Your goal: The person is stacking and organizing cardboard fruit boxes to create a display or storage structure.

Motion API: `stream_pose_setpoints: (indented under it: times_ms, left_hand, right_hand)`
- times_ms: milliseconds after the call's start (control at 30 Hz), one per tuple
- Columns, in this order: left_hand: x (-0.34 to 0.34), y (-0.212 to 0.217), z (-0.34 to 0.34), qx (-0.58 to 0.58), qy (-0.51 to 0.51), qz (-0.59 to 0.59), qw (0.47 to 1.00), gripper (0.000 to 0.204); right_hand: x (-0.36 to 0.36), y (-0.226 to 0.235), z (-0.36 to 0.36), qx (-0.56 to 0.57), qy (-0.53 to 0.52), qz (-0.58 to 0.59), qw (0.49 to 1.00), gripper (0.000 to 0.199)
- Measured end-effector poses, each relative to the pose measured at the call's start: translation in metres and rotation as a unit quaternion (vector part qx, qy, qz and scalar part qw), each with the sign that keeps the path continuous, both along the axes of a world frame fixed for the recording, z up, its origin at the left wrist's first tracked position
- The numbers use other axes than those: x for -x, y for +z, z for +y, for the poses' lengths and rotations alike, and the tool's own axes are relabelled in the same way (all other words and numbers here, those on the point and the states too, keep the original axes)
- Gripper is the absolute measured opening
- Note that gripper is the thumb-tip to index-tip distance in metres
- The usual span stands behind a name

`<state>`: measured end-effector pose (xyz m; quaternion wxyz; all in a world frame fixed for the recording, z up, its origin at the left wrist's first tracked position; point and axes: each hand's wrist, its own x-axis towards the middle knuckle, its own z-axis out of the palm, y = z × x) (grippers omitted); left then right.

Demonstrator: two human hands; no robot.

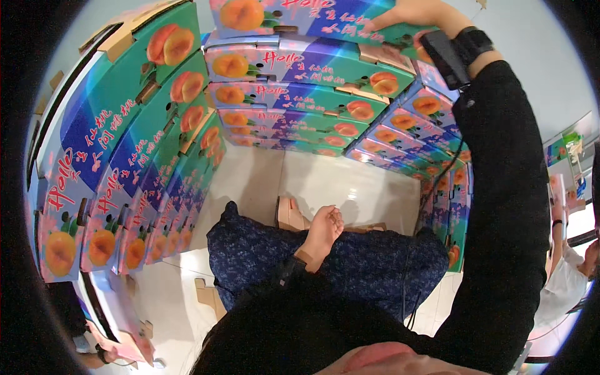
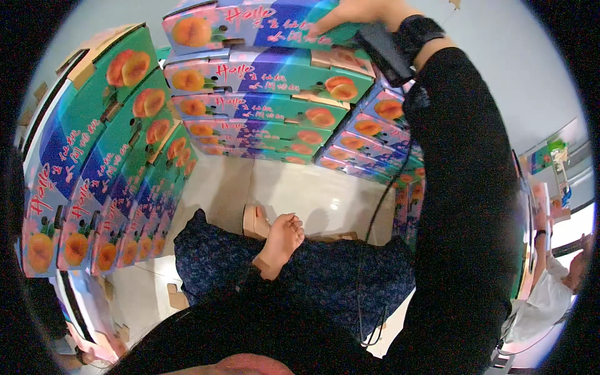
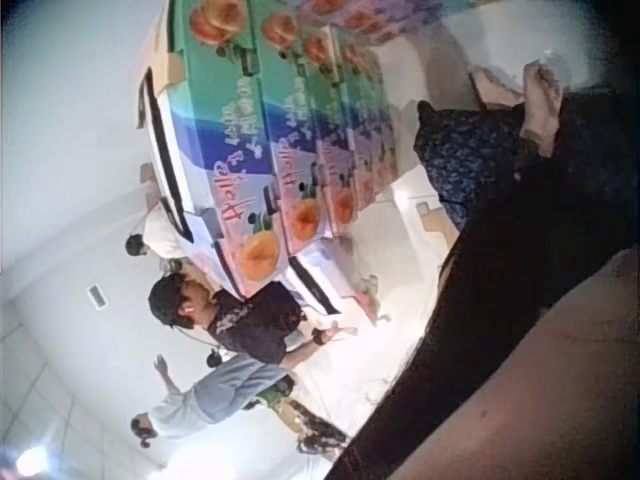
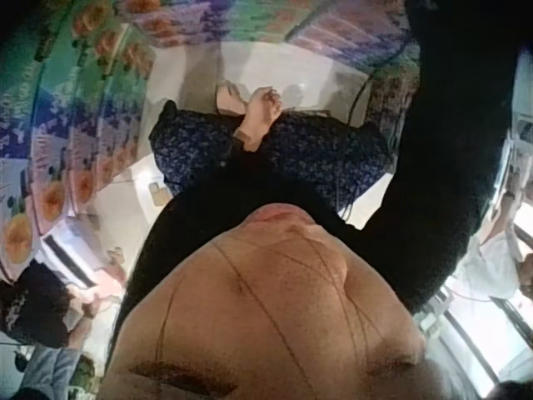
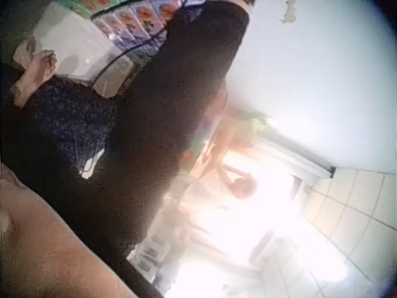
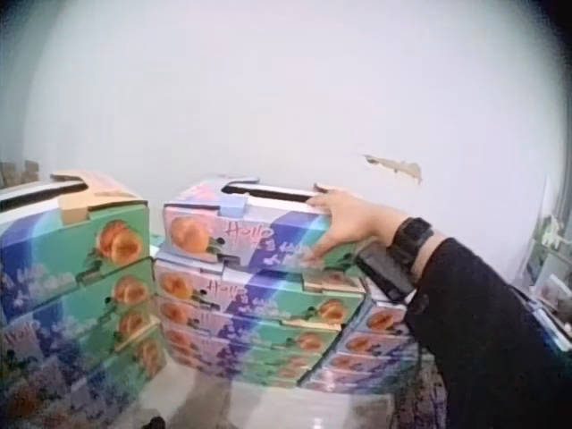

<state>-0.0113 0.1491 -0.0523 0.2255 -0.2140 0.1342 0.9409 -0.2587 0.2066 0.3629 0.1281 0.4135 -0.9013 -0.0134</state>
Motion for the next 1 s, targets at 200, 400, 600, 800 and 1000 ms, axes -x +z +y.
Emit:
stream_pose_setpoints:
  times_ms: [200,400,600,800,1000]
  left_hand:
    - [-0.002,0.0,0.001,0.026,-0.001,0.008,1.0,0.013]
    - [-0.003,-0.001,0.009,0.06,-0.017,0.005,0.998,0.013]
    - [-0.007,-0.006,0.015,0.105,-0.027,0.011,0.994,0.015]
    - [-0.002,-0.016,0.019,0.158,-0.034,-0.005,0.987,0.017]
    - [0.001,-0.019,0.02,0.167,-0.041,-0.043,0.984,0.015]
  right_hand:
    - [-0.035,0.031,0.066,-0.042,-0.066,0.028,0.997,0.078]
    - [-0.052,0.039,0.196,-0.063,-0.151,0.09,0.982,0.092]
    - [-0.053,0.021,0.314,-0.026,-0.22,0.086,0.971,0.102]
    - [-0.038,0.001,0.359,0.012,-0.354,-0.055,0.934,0.109]
    - [-0.018,-0.02,0.365,0.017,-0.374,-0.167,0.912,0.112]
